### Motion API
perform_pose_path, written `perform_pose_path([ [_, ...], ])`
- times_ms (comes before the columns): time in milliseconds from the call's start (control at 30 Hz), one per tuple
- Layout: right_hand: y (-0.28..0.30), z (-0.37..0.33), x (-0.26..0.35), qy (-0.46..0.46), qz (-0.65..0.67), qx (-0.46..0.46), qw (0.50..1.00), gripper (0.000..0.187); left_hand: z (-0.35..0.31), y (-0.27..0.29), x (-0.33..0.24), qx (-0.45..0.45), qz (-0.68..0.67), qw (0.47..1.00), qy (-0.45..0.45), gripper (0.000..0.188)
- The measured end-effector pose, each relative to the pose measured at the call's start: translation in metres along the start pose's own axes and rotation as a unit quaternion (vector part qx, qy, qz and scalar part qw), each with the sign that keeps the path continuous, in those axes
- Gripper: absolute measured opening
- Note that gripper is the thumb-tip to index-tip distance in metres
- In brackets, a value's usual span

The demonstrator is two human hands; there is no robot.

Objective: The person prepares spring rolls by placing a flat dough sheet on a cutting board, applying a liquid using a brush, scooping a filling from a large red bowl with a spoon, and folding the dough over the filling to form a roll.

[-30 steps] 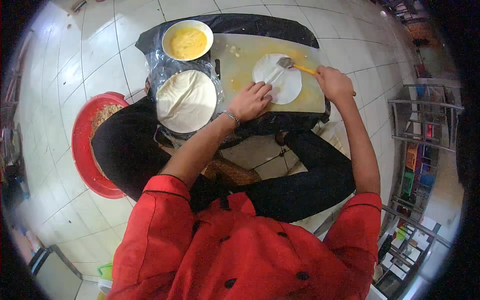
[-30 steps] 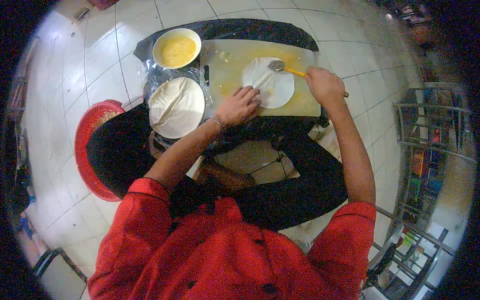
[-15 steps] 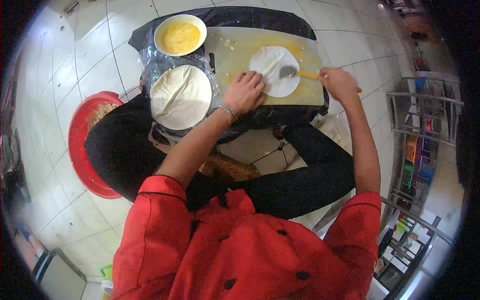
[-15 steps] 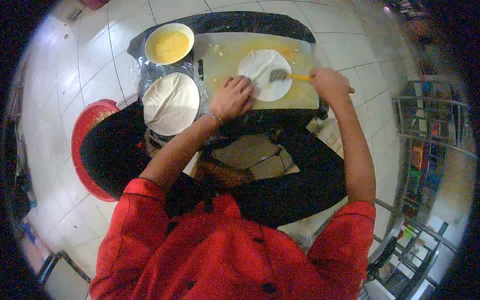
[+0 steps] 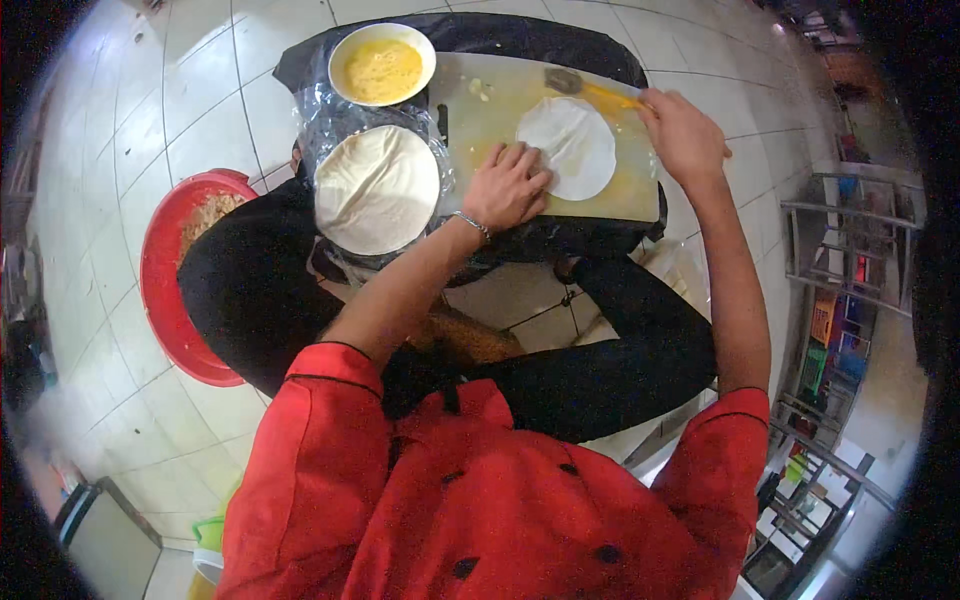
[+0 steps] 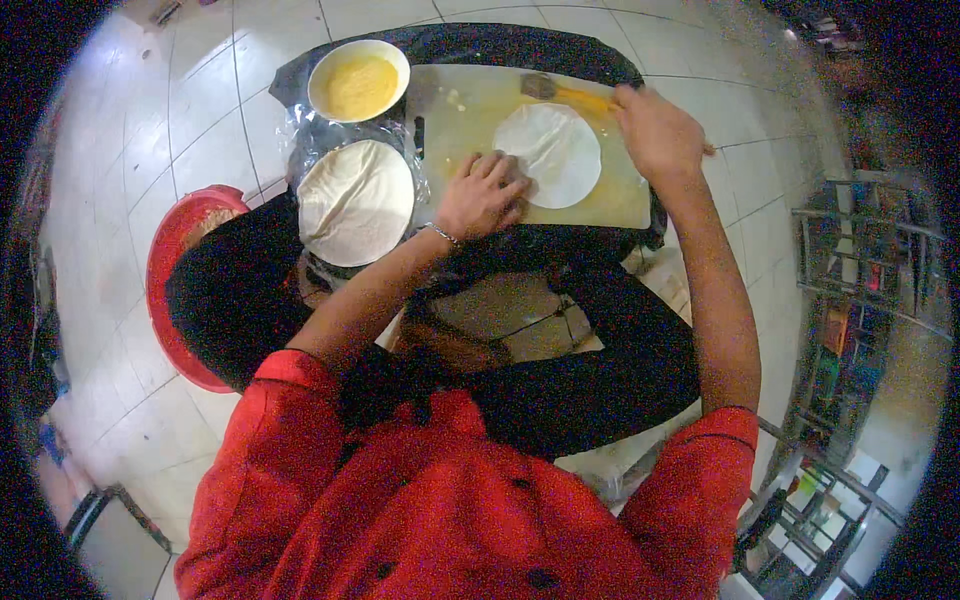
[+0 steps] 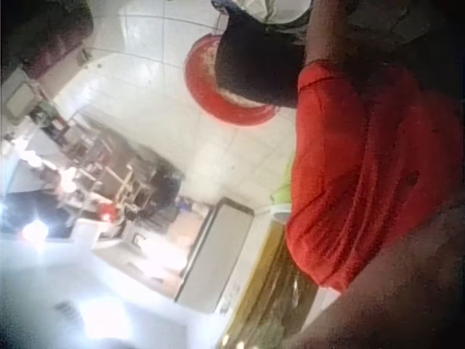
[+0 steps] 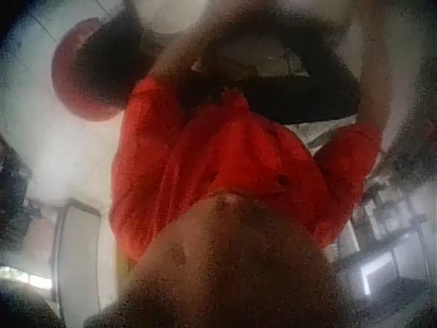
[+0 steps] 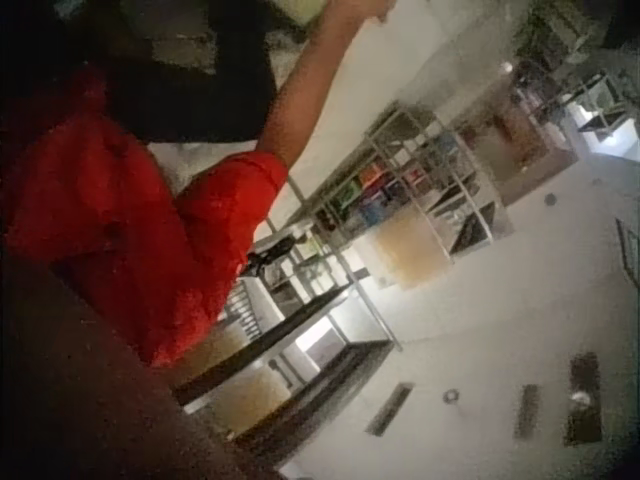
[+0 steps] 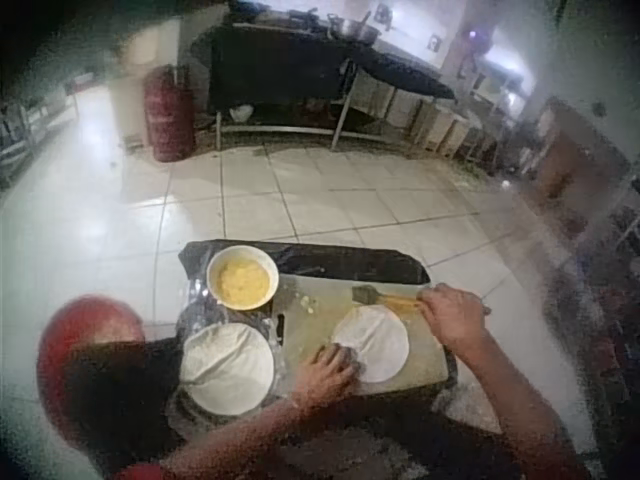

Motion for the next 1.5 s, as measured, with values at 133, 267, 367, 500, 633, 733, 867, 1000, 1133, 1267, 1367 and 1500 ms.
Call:
perform_pose_path([
  [133, 0.027, 0.039, 0.072, 0.082, 0.031, -0.1, 0.991, 0.02, 0.002, -0.002, 0.001, 0.0, -0.007, 1.0, 0.003, 0.031],
  [267, 0.039, 0.081, 0.147, 0.161, -0.024, -0.184, 0.969, 0.018, -0.001, -0.006, 0.004, -0.006, 0.006, 1.0, 0.003, 0.032],
  [367, 0.033, 0.101, 0.181, 0.196, -0.046, -0.202, 0.958, 0.018, 0.001, -0.004, 0.003, 0.011, -0.008, 1.0, 0.006, 0.036],
  [500, 0.019, 0.121, 0.193, 0.181, 0.014, -0.101, 0.978, 0.016, 0.0, -0.007, 0.005, 0.037, -0.023, 0.999, 0.018, 0.039],
  [633, 0.014, 0.119, 0.175, 0.108, 0.125, 0.064, 0.984, 0.025, 0.002, -0.002, 0.003, 0.004, -0.015, 1.0, 0.01, 0.033],
  [733, -0.003, 0.111, 0.163, 0.086, 0.157, 0.108, 0.978, 0.03, 0.002, -0.004, 0.004, 0.05, -0.025, 0.998, 0.026, 0.039],
  [867, -0.049, 0.097, 0.155, 0.077, 0.284, 0.093, 0.951, 0.03, 0.0, -0.005, 0.006, 0.012, -0.02, 0.999, 0.028, 0.042],
  [1000, -0.087, 0.082, 0.136, 0.087, 0.446, 0.059, 0.889, 0.026, 0.003, -0.005, 0.004, 0.01, -0.036, 0.999, -0.015, 0.038],
  [1133, -0.099, 0.058, 0.105, 0.05, 0.525, 0.055, 0.848, 0.025, -0.001, -0.003, 0.002, 0.043, -0.051, 0.997, -0.023, 0.034],
  [1267, -0.088, 0.017, 0.047, 0.004, 0.562, 0.109, 0.82, 0.026, -0.004, -0.01, 0.006, 0.033, -0.054, 0.998, -0.024, 0.032],
  [1367, -0.081, -0.024, -0.008, -0.043, 0.516, 0.155, 0.841, 0.024, -0.002, -0.01, 0.004, 0.04, -0.025, 0.999, -0.022, 0.031],
  [1500, -0.082, -0.066, -0.054, -0.047, 0.413, 0.164, 0.895, 0.027, 0.001, -0.008, 0.002, 0.001, -0.022, 0.999, -0.031, 0.025],
])
Point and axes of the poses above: each hand's wrist, its own z-axis towards the middle knuckle, its own y-axis out of the back of the hand, x = y × z, the point moved 5 cm from there along z, towards the middle knuckle, and after that the axes turned 1 degree about -z, right-handed, at the moved point
